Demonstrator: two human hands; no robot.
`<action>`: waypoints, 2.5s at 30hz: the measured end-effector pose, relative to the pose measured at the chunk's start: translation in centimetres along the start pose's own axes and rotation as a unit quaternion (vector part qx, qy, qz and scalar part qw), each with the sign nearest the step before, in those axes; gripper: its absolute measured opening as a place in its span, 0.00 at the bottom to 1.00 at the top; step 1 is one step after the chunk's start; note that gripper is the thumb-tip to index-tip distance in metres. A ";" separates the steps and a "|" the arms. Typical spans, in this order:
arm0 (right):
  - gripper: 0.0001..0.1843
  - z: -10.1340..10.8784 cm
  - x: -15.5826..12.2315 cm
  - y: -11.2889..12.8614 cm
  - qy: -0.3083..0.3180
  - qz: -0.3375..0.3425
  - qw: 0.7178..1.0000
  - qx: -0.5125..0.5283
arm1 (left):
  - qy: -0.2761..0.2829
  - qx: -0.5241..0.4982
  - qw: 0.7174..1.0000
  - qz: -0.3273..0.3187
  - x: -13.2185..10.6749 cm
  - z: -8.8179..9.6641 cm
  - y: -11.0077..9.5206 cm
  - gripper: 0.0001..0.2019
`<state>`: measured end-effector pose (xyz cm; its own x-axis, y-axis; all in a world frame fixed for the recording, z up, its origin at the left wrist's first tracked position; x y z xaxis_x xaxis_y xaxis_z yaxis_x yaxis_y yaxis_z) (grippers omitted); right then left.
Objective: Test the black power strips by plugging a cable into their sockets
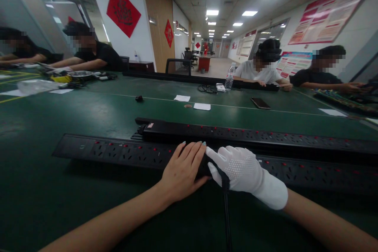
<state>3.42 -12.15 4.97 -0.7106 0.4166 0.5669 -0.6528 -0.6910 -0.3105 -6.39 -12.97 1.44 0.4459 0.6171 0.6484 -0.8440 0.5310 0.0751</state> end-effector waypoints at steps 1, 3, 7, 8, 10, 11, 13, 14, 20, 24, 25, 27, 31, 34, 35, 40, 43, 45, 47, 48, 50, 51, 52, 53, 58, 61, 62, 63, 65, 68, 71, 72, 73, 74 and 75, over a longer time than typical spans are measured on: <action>0.20 0.0 0.0 0.0 0.000 0.000 1.000 0.001 | 0.002 0.000 1.000 0.000 0.0 0.0 0.0 0.32; 0.20 0.0 0.0 -0.1 0.002 -0.001 1.000 0.002 | 0.006 -0.001 1.000 0.000 -0.1 -0.1 0.0 0.32; 0.19 -0.2 -0.1 -0.1 0.013 0.009 1.000 0.001 | 0.016 -0.007 1.000 0.006 -0.1 -0.1 0.1 0.30; 0.20 -0.2 -0.1 0.0 0.013 0.013 1.000 -0.001 | 0.016 -0.010 1.000 0.008 -0.1 -0.1 0.1 0.30; 0.20 -0.1 -0.1 0.0 0.006 0.021 1.000 -0.008 | 0.016 -0.017 1.000 0.010 0.0 0.1 0.1 0.30; 0.19 -0.1 -0.1 0.1 -0.001 0.026 1.000 -0.013 | 0.017 -0.021 1.000 0.010 0.0 0.1 0.2 0.30; 0.18 0.2 -0.1 0.1 -0.018 0.031 0.999 -0.023 | 0.019 -0.027 0.999 0.010 0.0 0.2 0.2 0.30; 0.18 0.3 -0.1 0.2 -0.026 0.033 0.999 -0.026 | 0.019 -0.029 0.999 0.010 0.0 0.2 0.2 0.30; 0.17 0.3 0.0 0.1 -0.033 0.031 0.999 -0.012 | 0.018 -0.019 1.000 0.011 0.2 0.2 0.3 0.32; 0.17 0.1 0.0 0.0 -0.023 0.025 0.999 0.001 | 0.039 -0.012 0.999 0.003 0.4 0.1 0.4 0.34; 0.17 0.1 0.0 -0.1 -0.021 0.023 1.000 0.002 | 0.049 -0.009 0.999 -0.003 0.4 0.1 0.5 0.35; 0.18 0.0 0.0 -0.1 -0.017 0.022 1.000 0.004 | 0.067 -0.001 0.998 -0.018 0.5 0.2 0.6 0.35; 0.19 0.0 -0.2 -0.1 -0.014 0.026 1.000 -0.003 | 0.084 0.012 0.996 -0.027 0.7 0.4 1.3 0.38; 0.21 -0.1 -0.4 0.1 -0.012 0.043 0.999 -0.017 | 0.080 0.015 0.996 -0.023 0.7 0.5 1.7 0.40; 0.22 -0.1 -0.5 0.2 -0.013 0.044 0.999 -0.021 | 0.077 0.016 0.997 -0.021 0.7 0.6 1.8 0.40; 0.15 0.4 -0.8 -0.5 -0.039 -0.019 0.999 -0.023 | 0.065 0.027 0.997 -0.010 0.7 0.3 2.2 0.38; 0.12 1.0 -1.0 -1.2 -0.050 -0.064 0.995 0.062 | 0.057 0.034 0.998 -0.011 0.8 0.1 2.2 0.34; 0.11 1.5 -0.9 -1.7 -0.052 -0.109 0.981 0.153 | 0.050 0.035 0.998 -0.015 0.8 0.0 2.1 0.34; 0.11 1.5 -0.6 -1.8 -0.042 -0.149 0.964 0.215 | 0.044 0.033 0.998 -0.017 0.8 0.1 2.1 0.34; 0.11 1.4 -0.3 -1.7 -0.032 -0.159 0.961 0.223 | 0.041 0.031 0.999 -0.017 0.8 0.1 2.0 0.34; 0.13 1.0 0.6 -1.3 -0.023 -0.161 0.967 0.197 | 0.037 0.028 0.999 -0.014 0.8 0.3 2.0 0.33; 0.14 0.8 1.1 -1.1 -0.026 -0.158 0.972 0.170 | 0.035 0.026 0.999 -0.013 0.8 0.4 2.1 0.32; 0.14 0.6 1.6 -0.9 -0.030 -0.151 0.978 0.141 | 0.035 0.023 0.999 -0.011 0.9 0.4 2.1 0.32; 0.15 0.3 2.1 -0.7 -0.034 -0.145 0.982 0.114 | 0.036 0.021 0.999 -0.011 0.9 0.5 2.1 0.31; 0.14 -0.6 3.3 0.7 -0.014 -0.086 0.996 0.003 | 0.051 0.011 0.999 -0.014 1.0 0.4 2.3 0.29; 0.15 -0.2 3.1 1.6 -0.024 -0.044 0.998 -0.044 | 0.057 0.013 0.998 -0.010 1.1 0.2 2.6 0.30; 0.16 0.1 3.0 1.9 -0.031 -0.036 0.997 -0.057 | 0.058 0.014 0.998 -0.009 1.1 0.2 2.6 0.30; 0.16 0.3 2.9 2.1 -0.036 -0.031 0.997 -0.069 | 0.058 0.014 0.998 -0.009 1.1 0.2 2.6 0.30; 0.17 0.5 2.6 2.4 -0.043 -0.030 0.995 -0.082 | 0.057 0.014 0.998 -0.012 1.1 0.2 2.5 0.29; 0.17 0.6 2.2 2.5 -0.046 -0.042 0.994 -0.088 | 0.054 0.017 0.998 -0.015 0.9 0.3 2.2 0.27; 0.17 0.1 1.9 2.4 -0.027 -0.039 0.996 -0.074 | 0.049 0.018 0.999 -0.014 0.9 0.4 2.2 0.28; 0.17 0.0 1.9 2.4 -0.020 -0.039 0.996 -0.072 | 0.047 0.017 0.999 -0.013 0.9 0.4 2.2 0.29; 0.17 -0.1 1.8 2.4 -0.014 -0.041 0.996 -0.074 | 0.046 0.016 0.999 -0.012 0.9 0.4 2.3 0.29; 0.17 -0.1 1.7 2.4 -0.011 -0.046 0.996 -0.081 | 0.046 0.015 0.999 -0.011 0.9 0.4 2.3 0.29; 0.16 0.0 1.7 2.4 -0.010 -0.051 0.995 -0.090 | 0.048 0.014 0.999 -0.012 0.9 0.3 2.3 0.30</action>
<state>0.66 -13.13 5.15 -0.6346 0.4658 0.6167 -0.7586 -0.5279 -0.3820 -8.05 -11.37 2.47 0.4905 0.6581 0.5713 -0.8408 0.5297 0.1118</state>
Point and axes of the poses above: each hand's wrist, its own x-axis towards the middle knuckle, its own z-axis out of the back of the hand, y = z × x, the point moved 7 cm from there along x, towards the middle knuckle, and after that the axes turned 9 degrees about -y, right-handed, at the moved point
